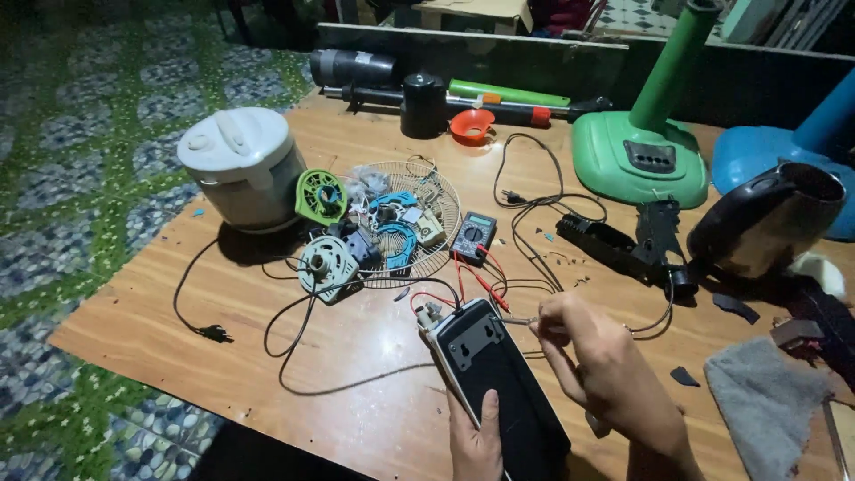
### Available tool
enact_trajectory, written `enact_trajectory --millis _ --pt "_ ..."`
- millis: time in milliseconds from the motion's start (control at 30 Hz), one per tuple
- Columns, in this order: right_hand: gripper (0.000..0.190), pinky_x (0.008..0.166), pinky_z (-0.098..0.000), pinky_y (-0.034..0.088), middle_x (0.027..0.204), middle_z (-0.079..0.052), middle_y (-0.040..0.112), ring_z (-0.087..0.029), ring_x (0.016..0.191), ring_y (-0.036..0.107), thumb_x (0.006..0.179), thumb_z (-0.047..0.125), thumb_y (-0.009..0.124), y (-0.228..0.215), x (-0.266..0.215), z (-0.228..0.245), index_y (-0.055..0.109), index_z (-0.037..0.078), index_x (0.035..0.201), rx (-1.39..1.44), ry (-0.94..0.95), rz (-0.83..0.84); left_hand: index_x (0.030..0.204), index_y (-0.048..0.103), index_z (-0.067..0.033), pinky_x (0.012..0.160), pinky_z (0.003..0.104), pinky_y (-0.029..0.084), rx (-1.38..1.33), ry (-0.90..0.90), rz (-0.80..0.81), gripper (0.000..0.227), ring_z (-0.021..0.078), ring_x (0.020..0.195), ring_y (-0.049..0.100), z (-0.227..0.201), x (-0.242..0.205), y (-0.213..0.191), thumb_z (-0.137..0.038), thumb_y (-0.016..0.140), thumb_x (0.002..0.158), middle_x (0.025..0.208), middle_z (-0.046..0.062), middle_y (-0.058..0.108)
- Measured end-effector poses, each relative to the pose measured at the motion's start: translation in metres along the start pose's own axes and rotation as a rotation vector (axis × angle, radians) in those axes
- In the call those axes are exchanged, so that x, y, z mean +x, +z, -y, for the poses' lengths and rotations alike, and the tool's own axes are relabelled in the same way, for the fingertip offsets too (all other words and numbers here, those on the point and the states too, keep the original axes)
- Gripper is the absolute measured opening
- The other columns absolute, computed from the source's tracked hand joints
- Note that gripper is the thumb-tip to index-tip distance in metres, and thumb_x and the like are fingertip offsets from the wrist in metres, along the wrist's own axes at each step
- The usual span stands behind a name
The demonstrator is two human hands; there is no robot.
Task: Using a manual screwdriver to remove screws and disassemble the plastic casing of an electronic device.
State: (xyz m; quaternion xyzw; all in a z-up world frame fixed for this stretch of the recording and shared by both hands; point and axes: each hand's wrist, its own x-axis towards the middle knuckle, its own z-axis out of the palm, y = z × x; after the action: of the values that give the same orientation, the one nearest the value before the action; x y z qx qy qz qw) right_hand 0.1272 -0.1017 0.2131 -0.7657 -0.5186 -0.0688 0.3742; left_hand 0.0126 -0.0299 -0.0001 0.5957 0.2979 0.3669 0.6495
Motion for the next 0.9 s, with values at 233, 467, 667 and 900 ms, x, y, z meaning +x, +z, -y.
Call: enact_trajectory --millis 233,467,667,900 --pt "0.024 0.054 -0.0321 0.057 0.086 -0.005 0.079 -0.018 0.062 0.075 0.088 0.02 0.072 0.003 0.002 -0.015 0.062 0.007 0.105 -0.096 0.11 0.003 0.132 0.059 -0.0097 0.079 0.032 0.064 0.011 -0.122 -0.103 0.045 0.0225 0.087 0.084 0.025 0.001 0.002 -0.026 0.064 0.09 0.106 0.01 0.083" --pt "0.022 0.061 -0.0254 0.059 0.094 -0.001 0.074 -0.011 0.067 0.072 0.076 0.0 0.073 -0.005 0.001 -0.005 0.064 0.007 0.094 0.013 0.022 0.053 0.135 0.054 -0.0082 0.08 0.033 0.065 0.006 -0.032 -0.019 0.048 0.0238 0.09 0.085 0.028 0.002 0.001 -0.028 0.062 0.091 0.111 0.011 0.082" --pt "0.03 0.064 -0.027 0.064 0.092 -0.004 0.079 -0.014 0.073 0.079 0.084 0.018 0.075 -0.003 0.002 0.002 0.063 0.005 0.108 -0.066 0.11 0.033 0.136 0.054 -0.0065 0.079 0.033 0.065 -0.048 -0.002 -0.056 0.049 0.0245 0.09 0.085 0.019 -0.002 0.002 -0.022 0.063 0.091 0.112 0.012 0.082" --pt "0.021 0.058 -0.0266 0.056 0.095 -0.001 0.071 -0.011 0.066 0.069 0.078 -0.001 0.07 -0.007 0.002 -0.002 0.061 0.006 0.096 0.0 0.045 0.051 0.14 0.05 -0.0097 0.08 0.032 0.065 -0.023 -0.024 -0.022 0.052 0.0221 0.091 0.084 0.028 0.001 0.003 -0.025 0.062 0.092 0.115 0.01 0.081"
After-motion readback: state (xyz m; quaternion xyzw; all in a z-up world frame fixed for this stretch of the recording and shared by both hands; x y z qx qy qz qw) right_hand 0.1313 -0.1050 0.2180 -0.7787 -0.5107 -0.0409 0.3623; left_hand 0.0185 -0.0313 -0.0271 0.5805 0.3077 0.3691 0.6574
